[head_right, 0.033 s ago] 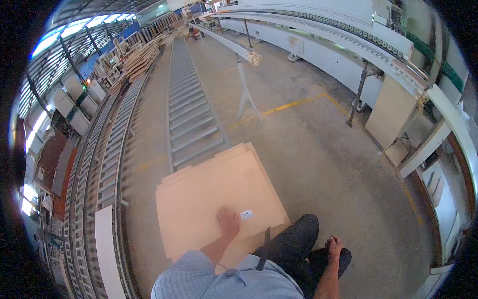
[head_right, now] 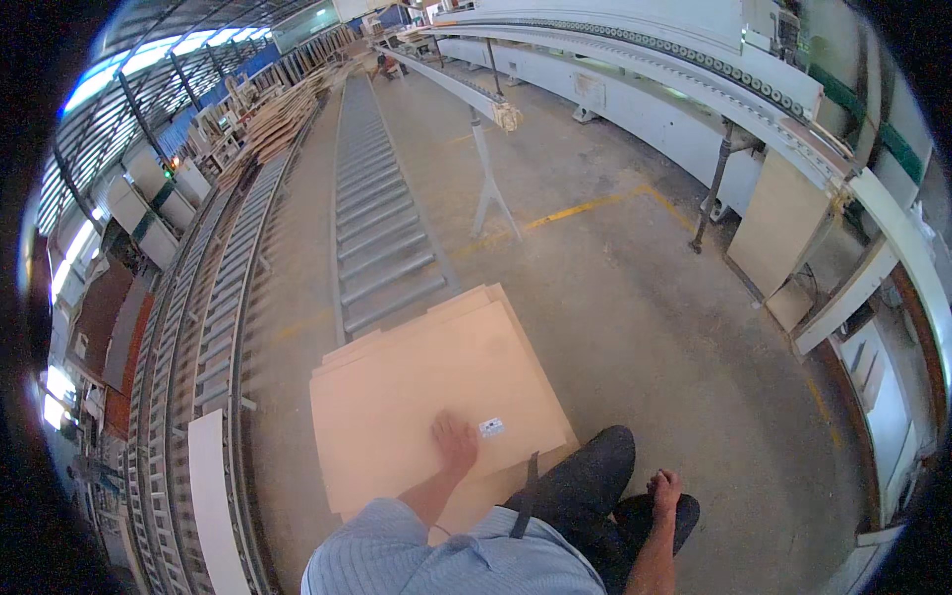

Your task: The person takes wooden boards from a machine conveyor by hand and stacks them onto a pile on the floor.

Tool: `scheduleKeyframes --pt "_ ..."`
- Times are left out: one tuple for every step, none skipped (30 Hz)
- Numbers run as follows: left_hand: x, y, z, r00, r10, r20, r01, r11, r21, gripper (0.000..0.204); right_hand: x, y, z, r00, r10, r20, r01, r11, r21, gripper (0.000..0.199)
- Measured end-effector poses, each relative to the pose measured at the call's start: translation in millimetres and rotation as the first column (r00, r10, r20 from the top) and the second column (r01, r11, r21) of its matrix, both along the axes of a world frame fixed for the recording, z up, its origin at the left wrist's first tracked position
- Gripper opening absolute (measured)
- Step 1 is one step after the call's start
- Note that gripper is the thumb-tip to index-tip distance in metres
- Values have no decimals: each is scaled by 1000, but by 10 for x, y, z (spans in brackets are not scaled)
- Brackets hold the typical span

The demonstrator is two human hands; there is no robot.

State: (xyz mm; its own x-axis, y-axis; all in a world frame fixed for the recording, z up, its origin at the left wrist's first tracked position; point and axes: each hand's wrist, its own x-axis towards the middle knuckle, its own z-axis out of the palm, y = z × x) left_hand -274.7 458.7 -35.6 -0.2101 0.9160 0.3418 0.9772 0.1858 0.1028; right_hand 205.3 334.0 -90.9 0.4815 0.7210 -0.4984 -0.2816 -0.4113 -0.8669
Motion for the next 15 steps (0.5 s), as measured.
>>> scheduleKeyframes --pt "-13 -12 4 1000 -10 12 10 1000 13 52 -33 12 34 1000 3 -1 -3 1000 -1 20" --pt "-26 -26 7 1000 -20 23 20 999 27 51 -74 18 66 1000 -11 3 11 1000 -10 21" --pt "-36 -38 11 1000 -17 22 16 1000 26 51 -109 31 101 1000 -25 6 25 999 -20 21" --pt "-22 -30 22 999 -15 34 14 1000 8 51 -85 23 86 1000 -28 8 29 999 -18 21" --pt "-9 -21 34 999 -12 45 12 1000 -10 52 -64 16 70 1000 -30 4 30 999 -23 21" --pt "-2 -14 46 999 -15 47 15 1000 -9 52 -45 9 53 1000 -31 -1 30 999 -28 21" --pt "-6 -12 51 999 -27 34 27 1000 9 52 -31 5 26 999 -32 0 32 999 -27 21" --pt "-1 -8 54 999 -40 21 40 999 27 52 -18 0 -1 999 -26 27 26 999 -19 22" --pt "13 -5 55 999 -43 23 42 999 28 52 3 -7 -24 998 -20 53 21 1000 -11 23" --pt "7 -19 73 998 -44 34 43 999 27 52 -35 8 18 999 -16 50 17 1000 -13 23" --pt "-3 -29 80 998 -45 47 44 999 25 52 -64 19 67 999 -12 51 15 999 -49 23" --pt "-19 -34 87 998 -42 45 41 999 24 52 -97 32 115 999 -8 52 12 996 -85 24" --pt "-16 -23 93 996 -53 68 52 999 9 53 -75 24 104 998 -11 54 16 996 -83 24" --pt "-7 -13 98 994 -63 92 64 998 -5 53 -54 16 92 999 -9 51 12 998 -65 24" --pt "12 -3 99 993 -67 94 68 998 -4 53 -31 7 81 999 -6 49 9 999 -47 24"
